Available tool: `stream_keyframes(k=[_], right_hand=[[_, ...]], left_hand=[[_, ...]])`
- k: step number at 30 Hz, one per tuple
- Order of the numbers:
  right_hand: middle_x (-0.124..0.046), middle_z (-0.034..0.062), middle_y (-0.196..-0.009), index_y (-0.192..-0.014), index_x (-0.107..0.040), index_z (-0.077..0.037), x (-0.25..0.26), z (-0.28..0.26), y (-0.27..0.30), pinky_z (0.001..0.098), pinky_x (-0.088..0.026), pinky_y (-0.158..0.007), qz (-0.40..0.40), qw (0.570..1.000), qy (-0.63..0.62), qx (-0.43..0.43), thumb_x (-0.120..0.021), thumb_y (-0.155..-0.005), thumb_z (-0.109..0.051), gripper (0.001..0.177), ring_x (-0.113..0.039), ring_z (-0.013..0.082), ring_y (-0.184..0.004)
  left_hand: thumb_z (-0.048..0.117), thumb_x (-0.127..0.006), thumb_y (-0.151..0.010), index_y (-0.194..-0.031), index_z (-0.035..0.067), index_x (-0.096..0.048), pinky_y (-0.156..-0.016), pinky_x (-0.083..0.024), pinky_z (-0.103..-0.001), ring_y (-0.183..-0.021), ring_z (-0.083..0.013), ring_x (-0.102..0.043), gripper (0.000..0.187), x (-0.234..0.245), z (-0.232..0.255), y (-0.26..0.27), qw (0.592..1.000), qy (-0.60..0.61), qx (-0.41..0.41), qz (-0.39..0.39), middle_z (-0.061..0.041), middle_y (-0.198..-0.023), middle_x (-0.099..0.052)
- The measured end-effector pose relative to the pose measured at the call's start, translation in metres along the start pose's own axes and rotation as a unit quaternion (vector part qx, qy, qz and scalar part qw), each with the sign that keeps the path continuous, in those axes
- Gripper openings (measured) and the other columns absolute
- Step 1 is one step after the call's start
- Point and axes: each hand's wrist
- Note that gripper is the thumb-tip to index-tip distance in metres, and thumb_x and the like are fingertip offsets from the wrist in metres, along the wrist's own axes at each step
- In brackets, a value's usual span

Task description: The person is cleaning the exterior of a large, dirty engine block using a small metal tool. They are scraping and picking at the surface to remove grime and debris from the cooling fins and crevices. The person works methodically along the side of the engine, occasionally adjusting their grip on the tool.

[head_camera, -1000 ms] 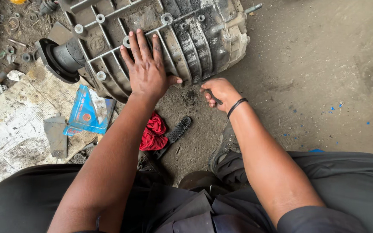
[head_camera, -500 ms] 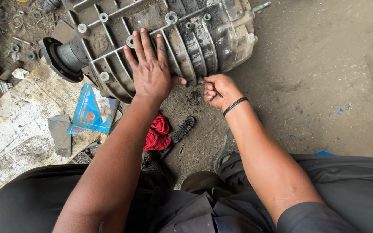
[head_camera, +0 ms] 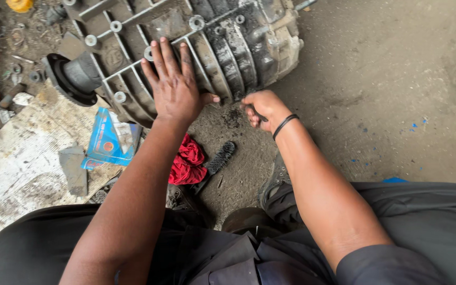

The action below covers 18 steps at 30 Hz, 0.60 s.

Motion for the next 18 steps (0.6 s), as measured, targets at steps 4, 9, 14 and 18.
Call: stream_keyframes(k=[4,9,14,18], right_hand=[[-0.042,-0.001,-0.052,-0.086,-0.057,-0.004,0.002,-0.006,-0.008,0.0302,-0.031,-0.045,-0.01,0.997,-0.08,0.007,-0.051,-0.101,-0.019,0.022,-0.034,0.0115,-0.042],[-0.041,-0.004,-0.053,-0.086,-0.056,-0.005,-0.005,0.002,-0.029,0.0295,-0.03,-0.045,0.005,0.995,-0.104,-0.005,-0.051,-0.103,-0.02,0.023,-0.032,0.0094,-0.042],[-0.039,-0.003,-0.052,-0.085,-0.055,-0.005,-0.003,0.004,-0.025,0.0301,-0.031,-0.045,-0.014,0.996,-0.087,-0.028,-0.05,-0.102,-0.019,0.023,-0.032,0.0104,-0.042],[-0.039,-0.0031,-0.052,-0.085,-0.056,-0.005,-0.001,-0.016,-0.008,0.03,-0.03,-0.045,-0.063,0.996,-0.052,-0.029,-0.052,-0.101,-0.017,0.02,-0.032,0.0106,-0.042]], left_hand=[[0.072,-0.085,-0.055,-0.16,-0.001,-0.029,-0.12,-0.009,-0.069,-0.153,-0.0486,-0.008,0.139,-0.001,-0.001,-0.001,1.0,-0.006,-0.001,0.009,-0.035,-0.163,-0.017],[0.073,-0.085,-0.055,-0.16,-0.002,-0.029,-0.12,-0.009,-0.069,-0.153,-0.0495,-0.008,0.14,-0.004,-0.002,-0.001,1.0,-0.011,0.0,0.004,-0.036,-0.163,-0.017],[0.072,-0.085,-0.058,-0.16,-0.003,-0.029,-0.12,-0.009,-0.069,-0.153,-0.0501,-0.009,0.139,-0.004,-0.002,0.003,1.0,-0.002,-0.007,0.014,-0.036,-0.163,-0.017],[0.073,-0.085,-0.056,-0.159,0.0,-0.029,-0.12,-0.009,-0.069,-0.153,-0.0497,-0.008,0.139,-0.002,0.001,-0.001,1.0,-0.007,0.004,-0.002,-0.035,-0.163,-0.016]])
Point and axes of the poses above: each hand's wrist, its own y-axis away from the middle knuckle, its own x-axis out of the back of the hand, z = x × y
